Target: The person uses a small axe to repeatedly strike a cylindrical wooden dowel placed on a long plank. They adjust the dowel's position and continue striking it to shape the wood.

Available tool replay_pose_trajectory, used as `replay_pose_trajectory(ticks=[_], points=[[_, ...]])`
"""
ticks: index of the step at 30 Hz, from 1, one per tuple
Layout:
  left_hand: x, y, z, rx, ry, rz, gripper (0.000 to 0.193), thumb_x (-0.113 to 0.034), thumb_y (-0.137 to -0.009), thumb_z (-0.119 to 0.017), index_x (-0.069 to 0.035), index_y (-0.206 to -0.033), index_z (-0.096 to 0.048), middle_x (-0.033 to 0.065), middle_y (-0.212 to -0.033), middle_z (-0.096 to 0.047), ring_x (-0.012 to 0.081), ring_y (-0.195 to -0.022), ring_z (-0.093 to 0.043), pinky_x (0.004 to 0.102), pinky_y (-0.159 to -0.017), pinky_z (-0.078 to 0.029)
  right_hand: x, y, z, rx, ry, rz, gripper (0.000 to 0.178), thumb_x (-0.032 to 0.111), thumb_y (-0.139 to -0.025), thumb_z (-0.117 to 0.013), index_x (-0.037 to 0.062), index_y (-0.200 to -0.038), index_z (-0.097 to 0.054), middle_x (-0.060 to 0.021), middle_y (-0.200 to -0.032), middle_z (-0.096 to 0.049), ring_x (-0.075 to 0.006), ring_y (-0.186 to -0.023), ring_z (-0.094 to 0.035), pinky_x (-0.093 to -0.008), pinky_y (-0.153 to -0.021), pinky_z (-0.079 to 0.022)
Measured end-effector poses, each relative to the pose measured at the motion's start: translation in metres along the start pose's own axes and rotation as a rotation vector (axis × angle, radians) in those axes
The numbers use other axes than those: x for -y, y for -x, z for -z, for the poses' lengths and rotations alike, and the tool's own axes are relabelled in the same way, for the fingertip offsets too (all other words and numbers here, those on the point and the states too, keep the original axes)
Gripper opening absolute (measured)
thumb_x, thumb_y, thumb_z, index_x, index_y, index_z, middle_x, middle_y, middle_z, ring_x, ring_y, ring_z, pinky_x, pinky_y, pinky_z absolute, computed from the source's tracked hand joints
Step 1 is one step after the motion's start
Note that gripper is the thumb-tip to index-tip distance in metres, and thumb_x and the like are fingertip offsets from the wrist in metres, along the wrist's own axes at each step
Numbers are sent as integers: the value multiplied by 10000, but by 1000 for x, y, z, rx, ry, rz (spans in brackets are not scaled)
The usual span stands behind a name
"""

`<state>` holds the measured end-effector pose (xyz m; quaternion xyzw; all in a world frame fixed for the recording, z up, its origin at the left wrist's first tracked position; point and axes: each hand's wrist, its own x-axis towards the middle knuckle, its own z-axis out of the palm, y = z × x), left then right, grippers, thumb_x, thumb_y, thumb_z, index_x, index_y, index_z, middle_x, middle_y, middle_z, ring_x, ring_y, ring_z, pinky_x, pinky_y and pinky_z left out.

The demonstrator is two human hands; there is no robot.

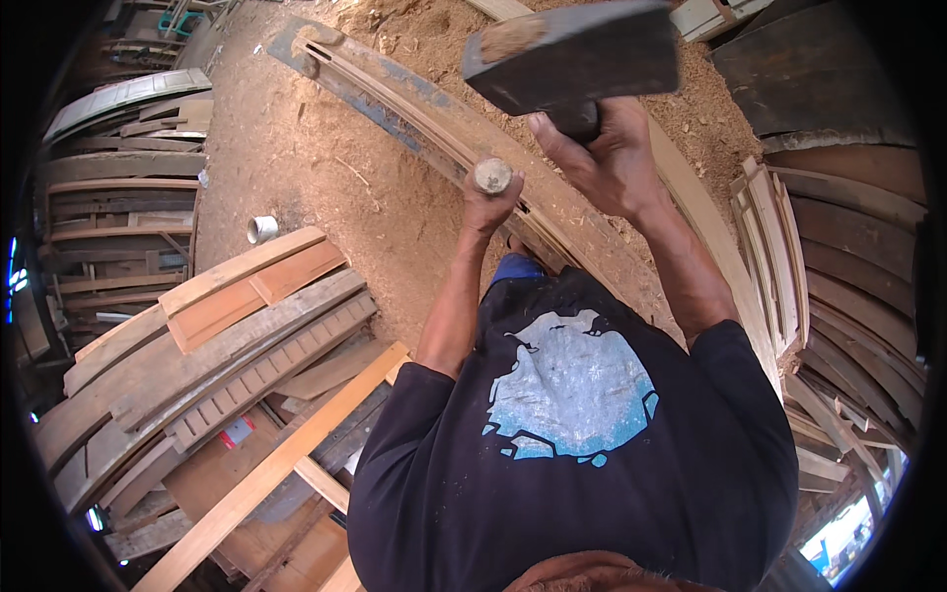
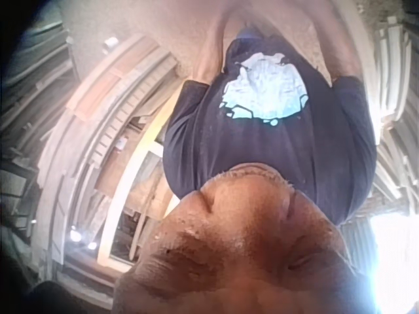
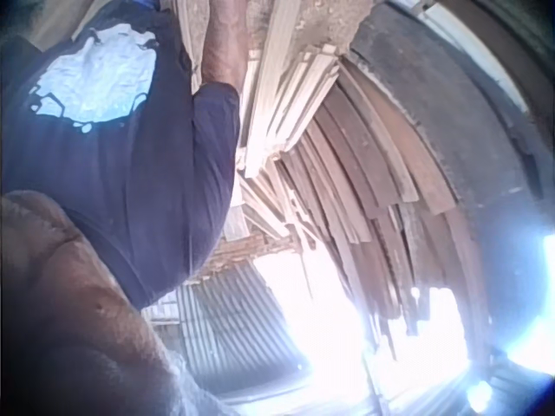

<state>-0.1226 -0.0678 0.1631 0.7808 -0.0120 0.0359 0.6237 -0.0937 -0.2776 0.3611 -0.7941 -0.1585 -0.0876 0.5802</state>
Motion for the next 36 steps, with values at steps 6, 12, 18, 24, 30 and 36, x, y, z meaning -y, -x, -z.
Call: replay_pose_trajectory(ticks=[6, 12, 18, 24, 30, 36], points=[[1, 0, -4, 50, -15, -89, 320, -113, -805, -792, -30, -1094, -683, 61, -933, -719, 169, -858, -679, 322, -766, -550, -70, 25, -35, 453, 474, -53, 274, 145, -830, -713, 48, -1085, -688, -167, -809, -689, -302, -765, -694, -380, -710, -543], [66, 19, -14, 89, -95, 76, 306, -126, -787, -818, -43, -1028, -649, 17, -868, -680, 131, -792, -637, 308, -714, -538, -43, 40, -24, 432, 349, -267, 401, 232, -773, -709, 45, -1127, -689, -202, -787, -684, -357, -744, -687, -416, -698, -533], [7, -19, -12, -51, 85, 43, 206, -80, -823, -791, -46, -921, -613, -22, -797, -621, 74, -747, -582, 264, -667, -501, -13, 21, 1, 189, 42, -285, 214, 129, -876, -741, 3, -1030, -663, 1, -700, -577, -71, -637, -536, -285, -572, -457], [-4, -33, -16, -59, 82, 109, 228, -99, -817, -796, -49, -936, -607, 1, -804, -646, 96, -740, -615, 279, -669, -514, 2, 12, 25, -15, -29, -243, 199, 111, -845, -736, 0, -997, -672, -70, -667, -607, -123, -589, -567, -326, -587, -481], [-8, -31, -23, -3, -15, 101, 194, -72, -833, -775, -46, -973, -643, -30, -803, -637, 83, -744, -607, 264, -667, -507, -6, 11, 28, -24, 34, -225, 193, 126, -845, -742, 8, -982, -673, -95, -659, -587, -152, -627, -596, -339, -609, -494], [-25, -22, -36, 59, -20, -38, 194, -65, -811, -780, -30, -950, -649, -12, -804, -649, 88, -750, -604, 285, -669, -506, -70, 32, 0, 414, 601, -308, 311, 215, -825, -687, 86, -1106, -666, -215, -870, -701, -383, -873, -695, -499, -770, -543]])
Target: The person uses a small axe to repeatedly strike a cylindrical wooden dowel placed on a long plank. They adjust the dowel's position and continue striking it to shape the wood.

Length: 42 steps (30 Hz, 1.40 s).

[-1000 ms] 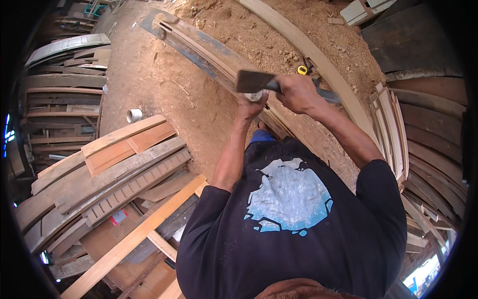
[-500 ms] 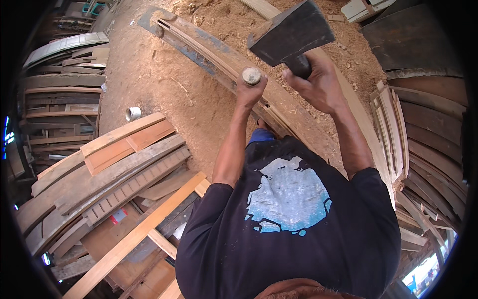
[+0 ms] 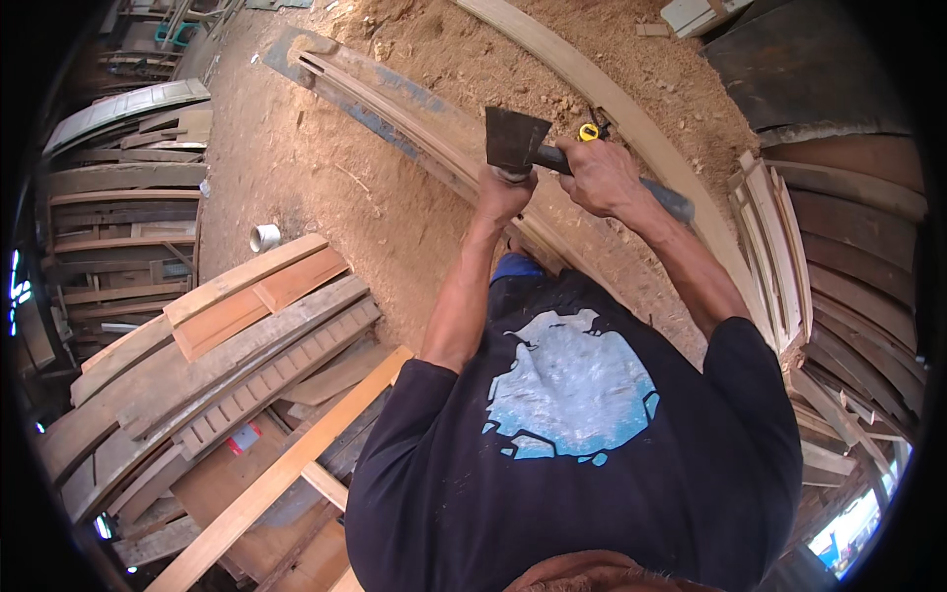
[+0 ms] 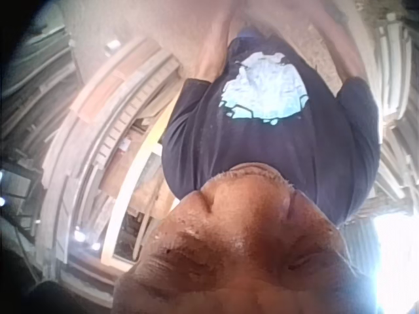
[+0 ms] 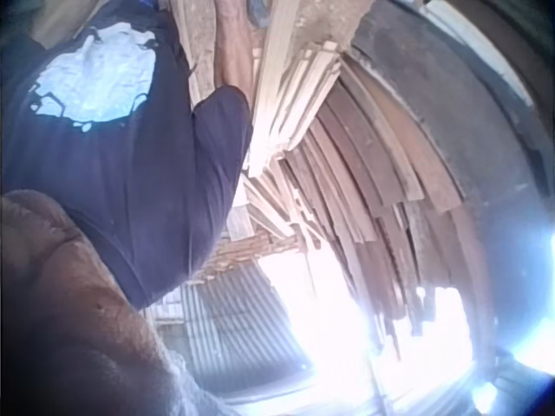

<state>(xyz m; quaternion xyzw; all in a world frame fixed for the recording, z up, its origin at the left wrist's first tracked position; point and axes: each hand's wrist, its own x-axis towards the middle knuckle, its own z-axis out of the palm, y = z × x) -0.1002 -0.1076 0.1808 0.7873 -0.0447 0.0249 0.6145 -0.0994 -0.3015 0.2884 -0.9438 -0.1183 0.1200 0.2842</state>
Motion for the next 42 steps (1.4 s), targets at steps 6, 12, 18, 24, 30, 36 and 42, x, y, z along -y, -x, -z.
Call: replay_pose_trajectory(ticks=[6, 12, 18, 24, 30, 36, 42], points=[[26, 22, 23, 19, -70, 100, 193, -77, -819, -783, -43, -896, -609, -16, -800, -630, 87, -763, -585, 279, -667, -493, 31, 5, 36, -303, -436, 80, 296, 190, -796, -734, 54, -1056, -697, -202, -795, -683, -369, -742, -693, -463, -670, -523], [10, 25, 20, 13, -65, 14, 249, -84, -814, -773, -33, -1015, -635, 29, -857, -652, 116, -791, -592, 297, -701, -510, 8, 1, -15, -146, -82, 216, 307, 180, -760, -747, 74, -1044, -701, -193, -790, -689, -377, -781, -694, -478, -699, -545], [25, 28, 20, 21, -95, 34, 242, -80, -829, -771, -29, -1012, -621, 12, -845, -638, 113, -789, -582, 290, -704, -505, 14, 6, -5, -54, -246, 57, 357, 215, -788, -712, 51, -1103, -679, -224, -822, -691, -403, -830, -691, -471, -726, -545], [31, 36, 28, -9, 52, -21, 239, -106, -827, -782, -54, -899, -560, -6, -787, -589, 109, -740, -545, 296, -659, -484, 51, 15, 30, -290, -578, 207, 300, 177, -791, -735, 22, -1042, -681, -203, -782, -675, -372, -754, -690, -445, -669, -527], [36, 35, 21, -70, -7, -173, 240, -120, -822, -790, -42, -947, -600, -7, -783, -593, 104, -729, -546, 303, -649, -490, 17, -2, -34, -126, -56, 287, 284, 181, -798, -704, 37, -1043, -692, -213, -800, -679, -374, -783, -703, -481, -674, -529], [27, 32, 16, -92, 20, -16, 145, -84, -838, -775, -51, -903, -650, -14, -802, -642, 99, -733, -594, 290, -650, -497, 16, 4, -15, -3, -246, 57, 390, 206, -788, -676, 29, -1135, -681, -199, -798, -681, -309, -741, -694, -417, -689, -536], [63, -2, 35, -232, 207, 189, 109, -74, -859, -753, -26, -933, -691, 8, -844, -683, 105, -763, -652, 271, -662, -524, 43, 16, 14, -78, -568, 85, 352, 152, -813, -701, -5, -1127, -670, -63, -705, -622, -148, -643, -594, -325, -634, -502]])
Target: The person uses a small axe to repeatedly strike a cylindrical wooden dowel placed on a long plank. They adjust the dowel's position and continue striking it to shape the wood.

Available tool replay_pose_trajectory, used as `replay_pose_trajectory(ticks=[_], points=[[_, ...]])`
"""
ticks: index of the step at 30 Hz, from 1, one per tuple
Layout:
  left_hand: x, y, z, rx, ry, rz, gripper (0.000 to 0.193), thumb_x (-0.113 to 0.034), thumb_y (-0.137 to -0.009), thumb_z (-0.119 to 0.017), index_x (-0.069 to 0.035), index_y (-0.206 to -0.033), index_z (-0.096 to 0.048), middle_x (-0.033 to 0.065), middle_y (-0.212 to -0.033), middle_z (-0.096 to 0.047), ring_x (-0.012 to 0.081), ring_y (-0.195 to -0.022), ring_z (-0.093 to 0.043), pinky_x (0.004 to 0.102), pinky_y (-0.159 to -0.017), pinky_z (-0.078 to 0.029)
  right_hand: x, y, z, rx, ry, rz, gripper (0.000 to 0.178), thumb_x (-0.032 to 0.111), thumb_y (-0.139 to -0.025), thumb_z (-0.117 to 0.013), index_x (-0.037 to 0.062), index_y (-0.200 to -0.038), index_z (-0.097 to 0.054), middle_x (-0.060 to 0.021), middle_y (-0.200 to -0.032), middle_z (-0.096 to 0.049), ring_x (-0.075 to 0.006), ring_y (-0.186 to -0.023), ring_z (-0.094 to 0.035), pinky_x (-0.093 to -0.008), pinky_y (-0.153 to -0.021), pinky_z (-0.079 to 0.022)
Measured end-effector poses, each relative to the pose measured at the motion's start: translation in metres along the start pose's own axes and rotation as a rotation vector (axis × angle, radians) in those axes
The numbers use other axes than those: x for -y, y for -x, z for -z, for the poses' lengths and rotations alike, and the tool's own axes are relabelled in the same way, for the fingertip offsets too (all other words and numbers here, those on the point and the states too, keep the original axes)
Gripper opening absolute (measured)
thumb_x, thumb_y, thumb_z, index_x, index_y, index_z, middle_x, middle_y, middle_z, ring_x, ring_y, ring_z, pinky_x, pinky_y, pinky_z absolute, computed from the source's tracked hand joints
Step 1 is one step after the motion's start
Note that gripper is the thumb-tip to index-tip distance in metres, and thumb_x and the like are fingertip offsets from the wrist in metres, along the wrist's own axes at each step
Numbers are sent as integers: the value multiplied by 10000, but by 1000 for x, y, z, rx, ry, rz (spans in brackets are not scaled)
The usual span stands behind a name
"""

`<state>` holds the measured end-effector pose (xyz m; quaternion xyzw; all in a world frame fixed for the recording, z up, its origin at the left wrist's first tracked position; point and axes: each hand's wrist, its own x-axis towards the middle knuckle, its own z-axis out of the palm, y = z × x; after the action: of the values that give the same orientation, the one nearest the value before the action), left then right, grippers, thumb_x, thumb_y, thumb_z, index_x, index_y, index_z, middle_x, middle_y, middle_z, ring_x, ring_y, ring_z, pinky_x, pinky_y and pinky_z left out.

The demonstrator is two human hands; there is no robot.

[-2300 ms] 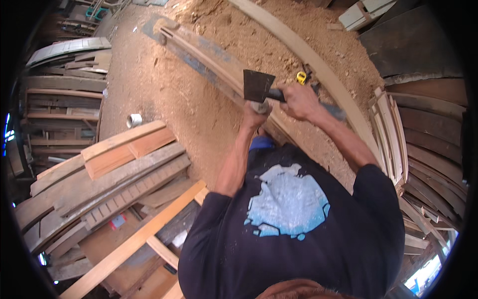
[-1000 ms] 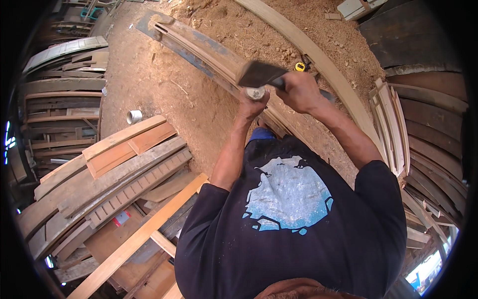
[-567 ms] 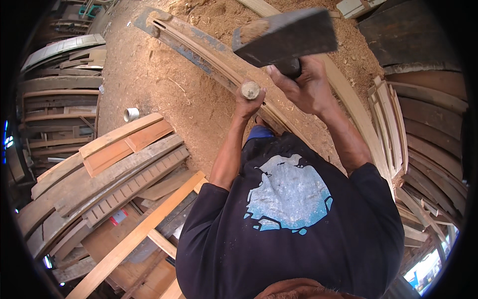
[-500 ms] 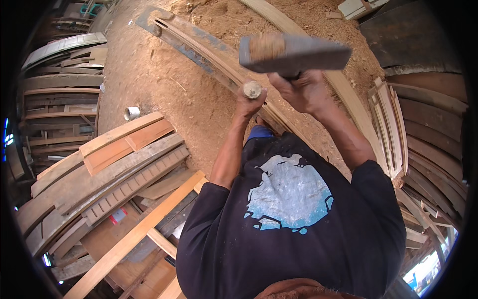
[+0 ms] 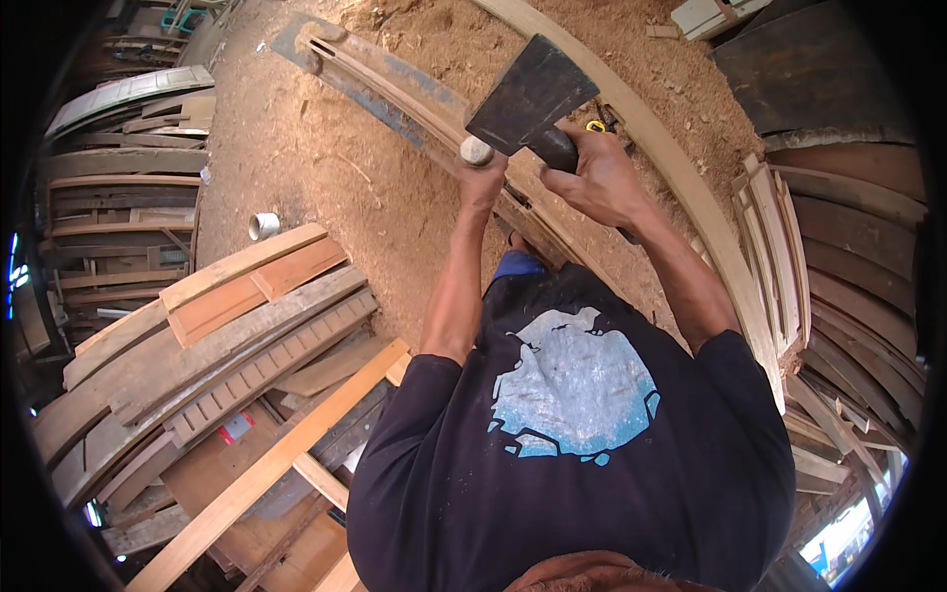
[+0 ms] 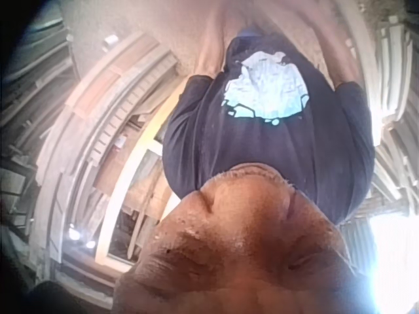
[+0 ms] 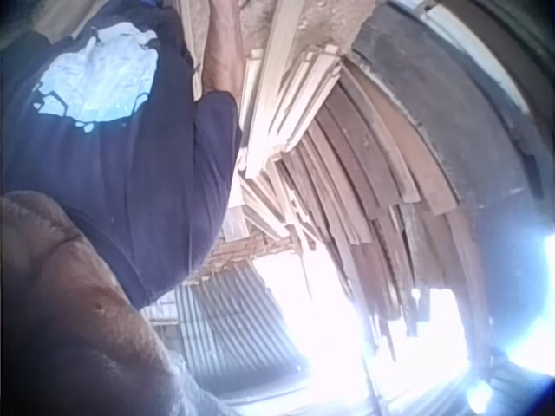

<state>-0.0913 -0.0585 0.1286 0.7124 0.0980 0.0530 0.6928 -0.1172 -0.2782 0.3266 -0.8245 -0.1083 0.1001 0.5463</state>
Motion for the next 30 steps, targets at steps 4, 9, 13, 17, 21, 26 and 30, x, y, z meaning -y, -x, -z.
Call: replay_pose_trajectory(ticks=[4, 9, 13, 17, 21, 26, 30], points=[[-36, 22, -10, 33, -107, -72, 179, -71, -826, -768, -46, -855, -594, -45, -752, -587, 69, -705, -565, 263, -642, -487, 23, 3, 20, -61, -102, 18, 302, 115, -813, -719, 3, -1090, -675, -86, -735, -638, -153, -642, -597, -327, -639, -498], [-37, 20, -14, 41, -170, -68, 140, -91, -858, -781, -40, -913, -662, -39, -809, -652, 76, -736, -613, 254, -661, -509, 37, 2, 29, -160, -222, 109, 251, 92, -818, -744, 8, -1045, -680, -82, -700, -628, -130, -633, -578, -329, -625, -494], [-36, 24, -18, 112, -119, -82, 142, -85, -848, -779, -37, -916, -664, -29, -823, -656, 89, -752, -620, 264, -676, -512, 35, 1, 27, -176, 11, 162, 230, 106, -803, -769, 11, -988, -671, -108, -723, -656, -198, -647, -644, -359, -625, -511], [-69, 36, -32, 197, -201, -358, 253, -70, -817, -767, -32, -1037, -649, -3, -824, -649, 116, -780, -621, 298, -716, -528, -38, -9, -8, 36, 549, 95, 246, 160, -816, -779, 16, -963, -645, -146, -759, -660, -241, -671, -658, -370, -605, -504], [-26, 55, -19, 153, -242, -193, 285, -83, -802, -792, -31, -1028, -626, 19, -821, -637, 125, -763, -594, 300, -707, -519, -40, -8, -5, 55, 632, 72, 272, 164, -807, -740, 40, -1037, -665, -187, -799, -689, -337, -733, -691, -414, -655, -528], [-11, 66, -5, 191, -196, -205, 237, -95, -813, -793, -42, -919, -588, 31, -793, -613, 107, -742, -572, 295, -675, -500, 8, -6, 7, -107, 182, 327, 316, 154, -790, -733, 75, -1086, -658, -165, -832, -693, -346, -768, -694, -438, -667, -533], [-7, 61, -3, 242, -192, -225, 204, -97, -820, -785, -31, -957, -649, 43, -857, -671, 110, -782, -614, 298, -699, -515, -29, -5, -12, -60, 210, 457, 263, 159, -760, -740, 86, -991, -638, -153, -783, -686, -369, -749, -693, -458, -652, -536]])
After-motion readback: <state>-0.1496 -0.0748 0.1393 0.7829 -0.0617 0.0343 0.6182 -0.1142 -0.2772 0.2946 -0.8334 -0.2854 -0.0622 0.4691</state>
